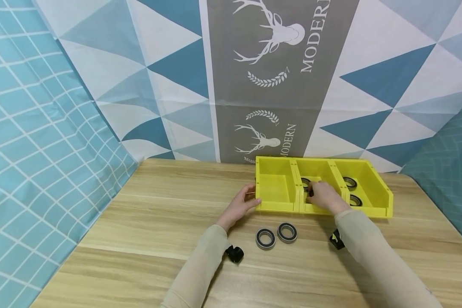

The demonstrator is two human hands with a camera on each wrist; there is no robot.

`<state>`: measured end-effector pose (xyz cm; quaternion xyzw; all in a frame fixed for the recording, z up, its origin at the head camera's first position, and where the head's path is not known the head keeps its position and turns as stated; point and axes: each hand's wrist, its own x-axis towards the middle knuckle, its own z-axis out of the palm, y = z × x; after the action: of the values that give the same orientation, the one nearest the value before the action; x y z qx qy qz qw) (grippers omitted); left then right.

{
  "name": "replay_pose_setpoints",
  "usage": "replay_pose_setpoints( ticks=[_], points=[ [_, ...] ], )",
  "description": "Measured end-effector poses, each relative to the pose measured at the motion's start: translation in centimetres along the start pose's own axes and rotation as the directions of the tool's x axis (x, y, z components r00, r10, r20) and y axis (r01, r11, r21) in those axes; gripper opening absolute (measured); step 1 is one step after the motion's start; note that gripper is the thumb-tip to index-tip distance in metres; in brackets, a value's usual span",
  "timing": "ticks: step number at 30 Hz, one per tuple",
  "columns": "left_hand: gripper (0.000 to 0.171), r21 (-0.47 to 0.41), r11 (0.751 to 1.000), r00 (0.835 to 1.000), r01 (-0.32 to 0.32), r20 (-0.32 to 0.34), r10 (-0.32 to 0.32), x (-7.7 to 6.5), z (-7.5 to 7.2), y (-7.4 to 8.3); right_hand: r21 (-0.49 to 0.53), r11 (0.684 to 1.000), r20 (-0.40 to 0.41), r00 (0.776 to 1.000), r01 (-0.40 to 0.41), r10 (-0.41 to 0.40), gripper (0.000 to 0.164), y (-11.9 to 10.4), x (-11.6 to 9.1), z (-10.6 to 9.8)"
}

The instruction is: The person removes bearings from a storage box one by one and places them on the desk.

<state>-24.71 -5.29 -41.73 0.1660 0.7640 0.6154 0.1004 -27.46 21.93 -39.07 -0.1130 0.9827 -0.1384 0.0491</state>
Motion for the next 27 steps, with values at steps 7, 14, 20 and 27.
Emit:
replay_pose_setpoints(
  ticks=[7, 14, 20, 27],
  points=[
    [0.052, 0.007, 1.000, 1.000, -0.005, -0.004, 0.005, 0.0, -0.1, -0.1, -0.020, 0.999, -0.024, 0.999, 0.024, -0.025, 0.030, -0.3, -0.3, -0.1],
    [0.052, -0.012, 1.000, 1.000, 0.003, -0.005, -0.003, 0.7, -0.1, -1.5, -0.020, 1.000, -0.036, 0.999, 0.014, -0.015, 0.030, -0.5, -0.5, -0.2],
    [0.052, 0.013, 1.000, 1.000, 0.002, -0.028, -0.002, 1.4, 0.0, -2.8, -0.036, 0.999, -0.076, 0.996, 0.035, -0.038, 0.031, -0.8, -0.7, -0.4],
    [0.051, 0.003, 1.000, 0.999, -0.014, -0.029, 0.015, 1.4, 0.1, -2.8, -0.015, 0.999, -0.096, 0.994, 0.045, -0.046, 0.035, -1.0, -1.0, -0.7]
  ],
)
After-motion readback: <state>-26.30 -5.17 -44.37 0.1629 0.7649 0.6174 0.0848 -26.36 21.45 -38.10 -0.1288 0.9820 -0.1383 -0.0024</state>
